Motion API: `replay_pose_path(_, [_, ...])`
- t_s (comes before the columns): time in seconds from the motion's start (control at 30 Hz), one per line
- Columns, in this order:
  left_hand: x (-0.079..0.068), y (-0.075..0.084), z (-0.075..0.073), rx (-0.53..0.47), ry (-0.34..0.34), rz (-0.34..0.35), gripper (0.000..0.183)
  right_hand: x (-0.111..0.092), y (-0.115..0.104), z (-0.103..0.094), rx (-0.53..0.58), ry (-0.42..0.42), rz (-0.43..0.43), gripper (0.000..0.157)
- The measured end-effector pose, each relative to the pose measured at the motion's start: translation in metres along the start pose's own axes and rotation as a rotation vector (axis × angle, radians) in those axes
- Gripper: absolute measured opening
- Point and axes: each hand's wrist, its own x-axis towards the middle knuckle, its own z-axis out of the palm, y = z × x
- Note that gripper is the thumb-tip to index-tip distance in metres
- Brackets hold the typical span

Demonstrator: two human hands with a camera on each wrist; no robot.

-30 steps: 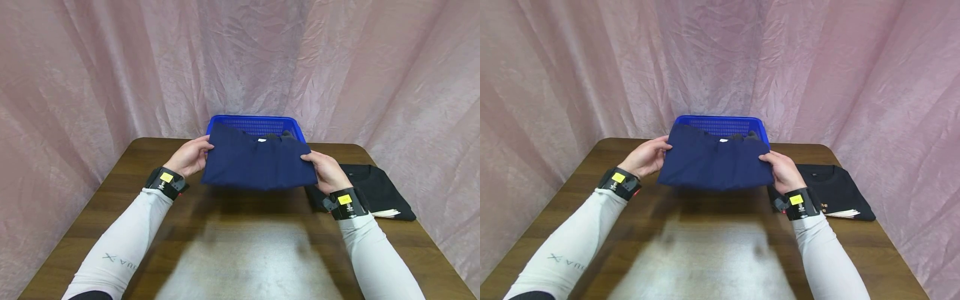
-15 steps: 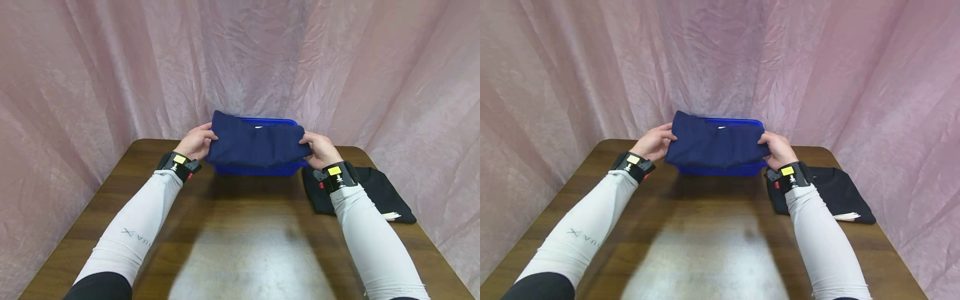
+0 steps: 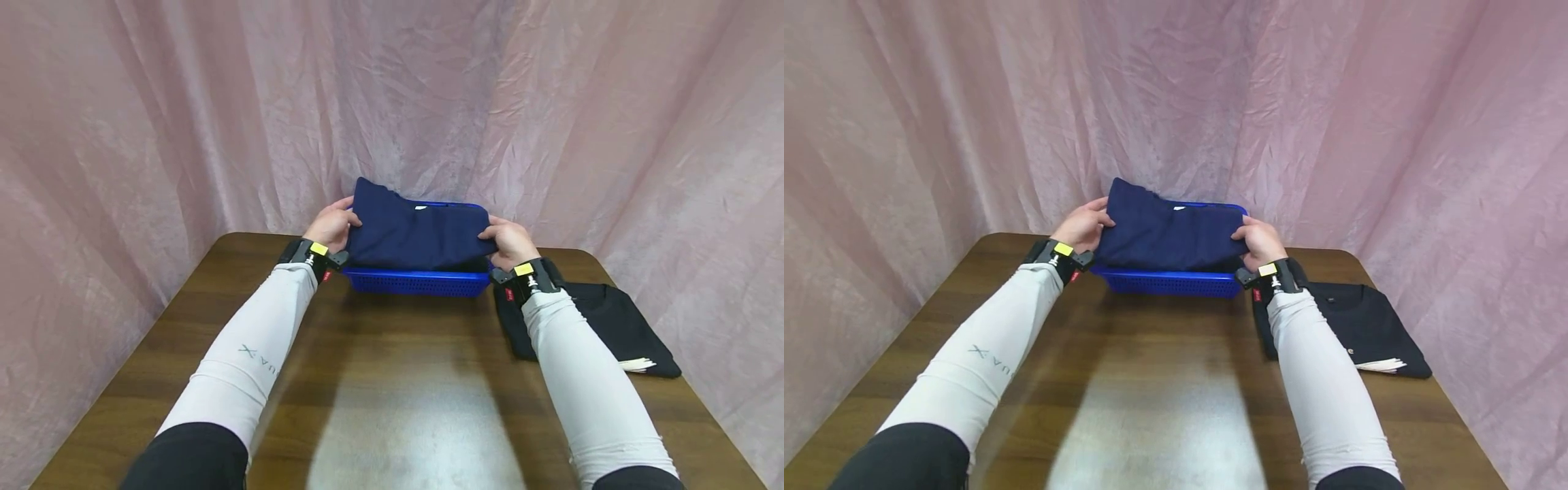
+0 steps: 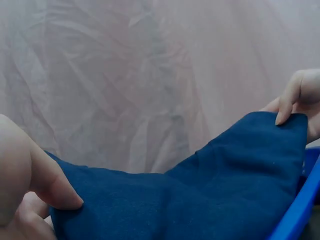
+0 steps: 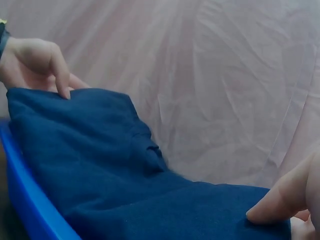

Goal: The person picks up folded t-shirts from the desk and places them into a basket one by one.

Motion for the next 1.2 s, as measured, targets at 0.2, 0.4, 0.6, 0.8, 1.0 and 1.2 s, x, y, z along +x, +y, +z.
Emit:
replay_pose_path(0.2, [0.008,-0.007,-0.005,0.055,0.059,-0.021,0.088,0.010,0.007,0.002,-0.051,0.059,0.021,0.083])
replay_pose_path(0.4, [0.009,-0.014,-0.010,0.103,0.081,-0.049,0.089,0.016,0.015,0.001,-0.103,0.043,0.006,0.079])
replay_pose_path(0.6, [0.005,-0.014,-0.012,0.094,0.109,-0.041,0.074,0.008,0.017,-0.002,-0.350,0.141,-0.120,0.067])
replay_pose_path(0.8, [-0.008,-0.006,-0.001,0.172,0.174,0.060,0.049,-0.007,0.010,-0.005,-0.474,0.163,-0.205,0.058])
replay_pose_path(1.0, [-0.027,-0.005,0.022,0.267,0.031,0.060,0.045,-0.024,0.003,-0.009,-0.536,0.125,-0.193,0.056])
replay_pose_path(1.2, [-0.049,-0.014,0.047,0.424,-0.079,0.107,0.038,-0.044,0.001,-0.024,-0.575,0.117,-0.225,0.055])
